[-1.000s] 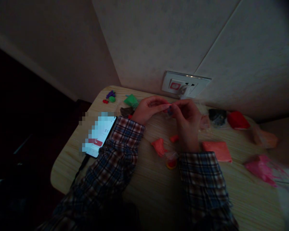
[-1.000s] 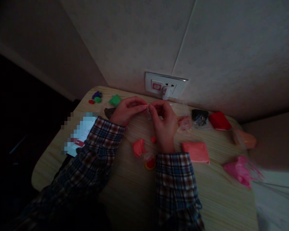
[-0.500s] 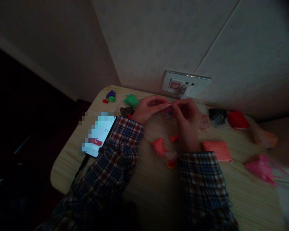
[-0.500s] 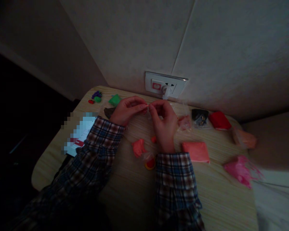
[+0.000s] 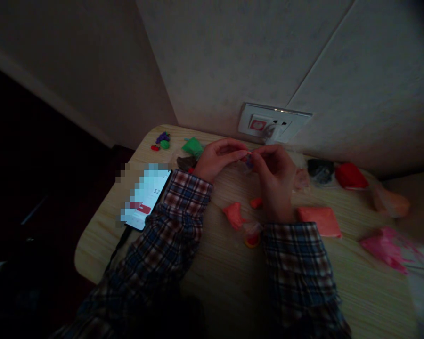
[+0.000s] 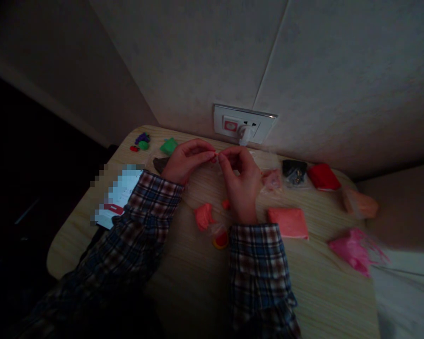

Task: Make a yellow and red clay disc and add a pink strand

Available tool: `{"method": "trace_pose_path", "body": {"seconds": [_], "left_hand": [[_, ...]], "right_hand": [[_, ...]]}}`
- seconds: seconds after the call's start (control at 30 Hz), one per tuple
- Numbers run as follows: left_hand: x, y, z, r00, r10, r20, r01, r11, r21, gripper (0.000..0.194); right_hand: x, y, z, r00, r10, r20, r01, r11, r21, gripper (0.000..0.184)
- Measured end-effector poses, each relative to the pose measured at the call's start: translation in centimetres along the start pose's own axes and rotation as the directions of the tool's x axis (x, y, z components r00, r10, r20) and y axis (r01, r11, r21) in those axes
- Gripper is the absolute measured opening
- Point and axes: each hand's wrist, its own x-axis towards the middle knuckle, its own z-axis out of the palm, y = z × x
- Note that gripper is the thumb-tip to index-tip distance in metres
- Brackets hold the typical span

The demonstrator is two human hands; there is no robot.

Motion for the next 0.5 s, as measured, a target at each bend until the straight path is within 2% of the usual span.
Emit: {"method": "trace_pose_path", "body": {"seconds": [0.3,0.5], "left_hand": [[-0.01,-0.01,0.03,1.0,0.024,0.008,-0.023,0.999,-0.044,0.017],[-0.18,0.35,0.12,0.999,-0.03,-0.024,0.028,0.995,-0.097,0.02]], "right_hand": [[0.1,0.38,-0.03,1.0,0.005,0.003,-0.005,1.0,-0.01,0.008],[-0.01,0.12,0.07,0.997,0.0,0.072,0.002,1.0,-0.015,0.004]]}}
